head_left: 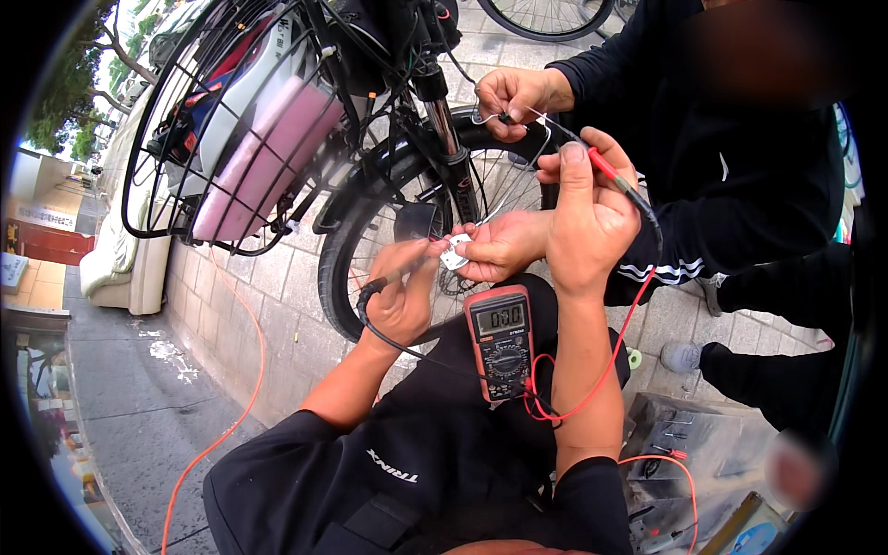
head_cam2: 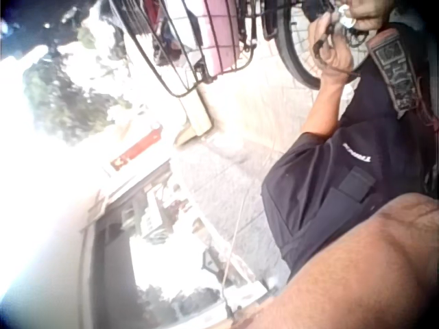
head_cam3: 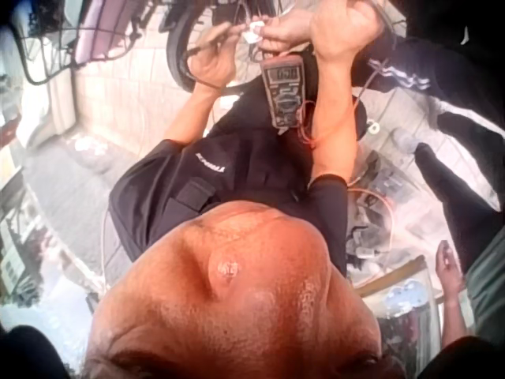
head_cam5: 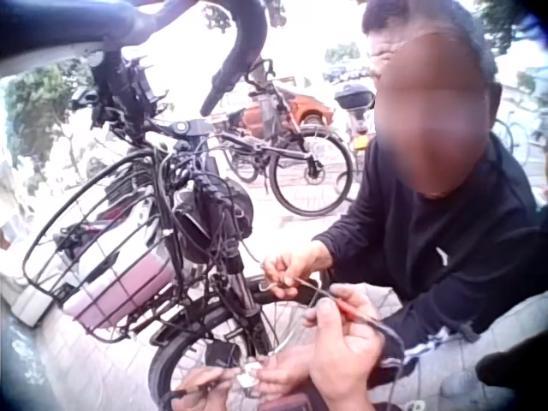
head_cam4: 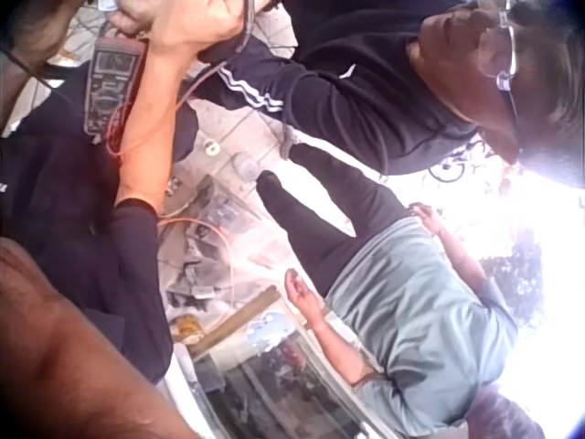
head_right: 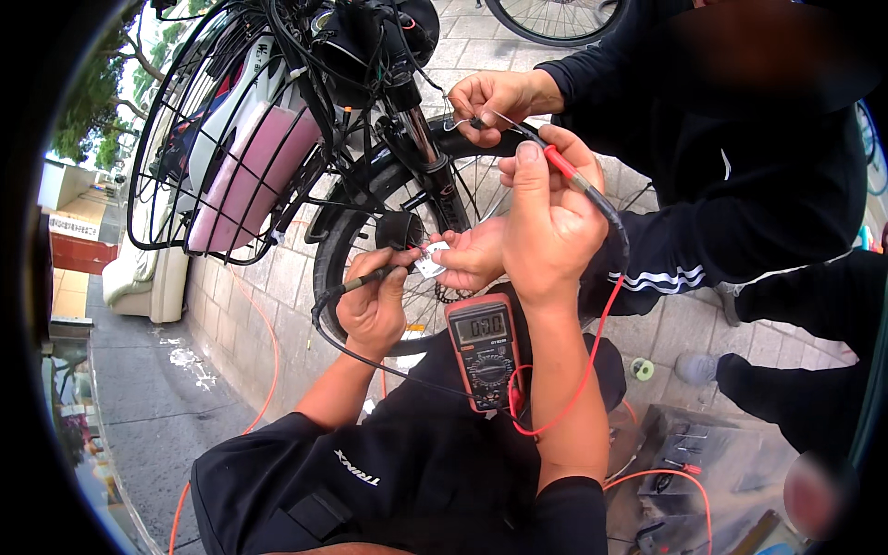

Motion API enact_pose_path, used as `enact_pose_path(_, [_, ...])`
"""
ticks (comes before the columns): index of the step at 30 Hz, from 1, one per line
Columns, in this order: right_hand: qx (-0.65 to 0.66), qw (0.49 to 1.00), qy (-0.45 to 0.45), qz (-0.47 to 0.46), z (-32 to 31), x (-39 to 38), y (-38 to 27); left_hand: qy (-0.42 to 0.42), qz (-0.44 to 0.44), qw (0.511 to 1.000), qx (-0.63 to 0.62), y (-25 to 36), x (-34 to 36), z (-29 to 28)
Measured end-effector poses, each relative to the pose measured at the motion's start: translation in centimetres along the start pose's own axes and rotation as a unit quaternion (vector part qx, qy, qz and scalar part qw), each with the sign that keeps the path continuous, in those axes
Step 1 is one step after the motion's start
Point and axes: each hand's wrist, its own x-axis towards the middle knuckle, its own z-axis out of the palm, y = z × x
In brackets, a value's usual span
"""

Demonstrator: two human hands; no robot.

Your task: The person uses a multimeter to test the electrical connections of a bicycle's wiring. They hold the multimeter probes against the wires and connector while another person assists by holding the wires steady.

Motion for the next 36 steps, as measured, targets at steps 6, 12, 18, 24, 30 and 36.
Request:
enact_pose_path(6, [-0.023, 0.999, 0.019, -0.025, 1.9, 0.8, 2.9, 0.015, 0.004, 1.000, 0.001, 0.2, 0.2, 0.1])
enact_pose_path(12, [0.005, 0.999, 0.019, -0.040, 1.6, 0.6, 4.0, 0.003, 0.004, 1.000, 0.010, 0.6, 0.4, -0.1])
enact_pose_path(18, [-0.059, 0.997, 0.016, -0.055, 1.0, 0.8, 5.7, 0.015, 0.005, 1.000, -0.017, 0.5, 0.2, 0.1])
enact_pose_path(24, [0.002, 0.998, 0.012, -0.054, 1.6, 0.6, 5.6, 0.005, 0.002, 1.000, -0.005, 0.0, -0.1, -0.2])
enact_pose_path(30, [-0.016, 0.998, 0.016, -0.053, 1.5, 0.6, 5.6, 0.003, 0.000, 1.000, -0.002, 0.1, 0.1, -0.2])
enact_pose_path(36, [0.007, 0.996, 0.004, -0.092, 1.7, 0.9, 5.9, 0.016, 0.014, 1.000, 0.002, 0.2, 0.6, -0.1])
